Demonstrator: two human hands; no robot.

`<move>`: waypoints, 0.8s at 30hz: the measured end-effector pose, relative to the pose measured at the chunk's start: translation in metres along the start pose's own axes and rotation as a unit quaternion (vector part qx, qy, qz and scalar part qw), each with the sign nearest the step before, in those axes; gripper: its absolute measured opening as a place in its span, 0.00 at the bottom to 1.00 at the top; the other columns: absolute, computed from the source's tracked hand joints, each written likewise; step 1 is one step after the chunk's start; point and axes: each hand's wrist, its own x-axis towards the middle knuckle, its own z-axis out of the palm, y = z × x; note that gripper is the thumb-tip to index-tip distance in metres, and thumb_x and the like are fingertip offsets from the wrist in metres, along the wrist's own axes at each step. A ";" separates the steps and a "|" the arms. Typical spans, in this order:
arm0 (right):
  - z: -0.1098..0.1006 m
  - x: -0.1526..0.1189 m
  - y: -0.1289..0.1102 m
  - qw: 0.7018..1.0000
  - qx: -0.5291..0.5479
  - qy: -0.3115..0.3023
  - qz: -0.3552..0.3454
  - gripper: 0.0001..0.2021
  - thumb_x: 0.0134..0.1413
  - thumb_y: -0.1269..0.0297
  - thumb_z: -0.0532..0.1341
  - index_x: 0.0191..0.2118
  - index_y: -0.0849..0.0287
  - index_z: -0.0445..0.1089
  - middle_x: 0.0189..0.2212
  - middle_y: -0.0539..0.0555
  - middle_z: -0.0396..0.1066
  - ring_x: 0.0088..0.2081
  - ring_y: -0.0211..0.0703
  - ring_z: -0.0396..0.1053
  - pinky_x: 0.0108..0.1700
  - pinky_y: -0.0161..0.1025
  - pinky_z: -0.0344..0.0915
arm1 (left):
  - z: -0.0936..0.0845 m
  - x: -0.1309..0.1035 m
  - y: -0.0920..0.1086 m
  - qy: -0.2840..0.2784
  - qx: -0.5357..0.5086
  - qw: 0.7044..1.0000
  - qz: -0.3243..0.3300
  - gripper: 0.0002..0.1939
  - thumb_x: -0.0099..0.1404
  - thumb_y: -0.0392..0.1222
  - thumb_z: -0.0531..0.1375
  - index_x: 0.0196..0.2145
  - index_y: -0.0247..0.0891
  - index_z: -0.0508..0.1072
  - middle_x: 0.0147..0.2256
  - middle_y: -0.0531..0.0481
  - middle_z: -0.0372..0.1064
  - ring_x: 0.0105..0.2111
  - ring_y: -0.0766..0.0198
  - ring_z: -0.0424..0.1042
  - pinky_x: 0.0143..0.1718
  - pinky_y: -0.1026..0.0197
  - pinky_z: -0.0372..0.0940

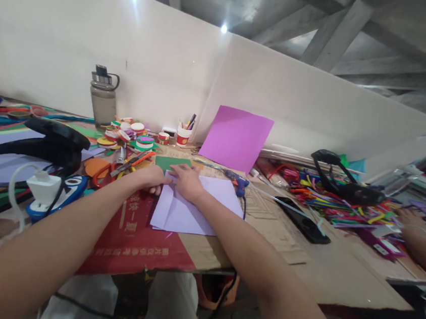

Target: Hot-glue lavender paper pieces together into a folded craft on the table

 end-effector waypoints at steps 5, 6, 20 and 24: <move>-0.005 0.002 0.002 0.997 0.038 0.035 0.049 0.18 0.51 0.78 0.52 0.47 0.59 0.69 0.36 0.53 0.77 0.49 0.45 0.65 0.55 0.49 0.44 | -0.005 0.001 -0.008 -0.019 -0.052 0.998 -0.016 0.28 0.64 0.57 0.51 0.17 0.34 0.69 0.15 0.48 0.65 0.12 0.70 0.57 0.18 0.65 0.52; -0.005 0.002 0.004 0.996 0.048 0.043 0.060 0.18 0.52 0.78 0.51 0.46 0.59 0.69 0.34 0.53 0.77 0.47 0.44 0.66 0.55 0.48 0.45 | -0.007 0.002 -0.010 -0.009 -0.061 0.998 -0.025 0.27 0.64 0.57 0.51 0.17 0.34 0.69 0.15 0.48 0.66 0.12 0.70 0.57 0.18 0.65 0.52; -0.009 0.003 0.009 0.987 0.109 0.087 0.083 0.32 0.44 0.82 0.51 0.58 0.60 0.56 0.49 0.53 0.72 0.55 0.47 0.59 0.55 0.46 0.52 | 0.013 0.027 -0.024 0.286 0.101 0.908 0.290 0.15 0.64 0.41 0.52 0.40 0.34 0.75 0.44 0.43 0.73 0.47 0.58 0.69 0.53 0.58 0.59; -0.008 0.005 0.012 0.978 0.143 0.094 0.119 0.31 0.44 0.81 0.52 0.57 0.59 0.58 0.48 0.54 0.72 0.54 0.50 0.61 0.54 0.48 0.54 | 0.018 0.024 -0.023 0.237 0.166 0.910 0.297 0.17 0.67 0.43 0.49 0.44 0.38 0.76 0.48 0.44 0.73 0.51 0.57 0.67 0.59 0.51 0.51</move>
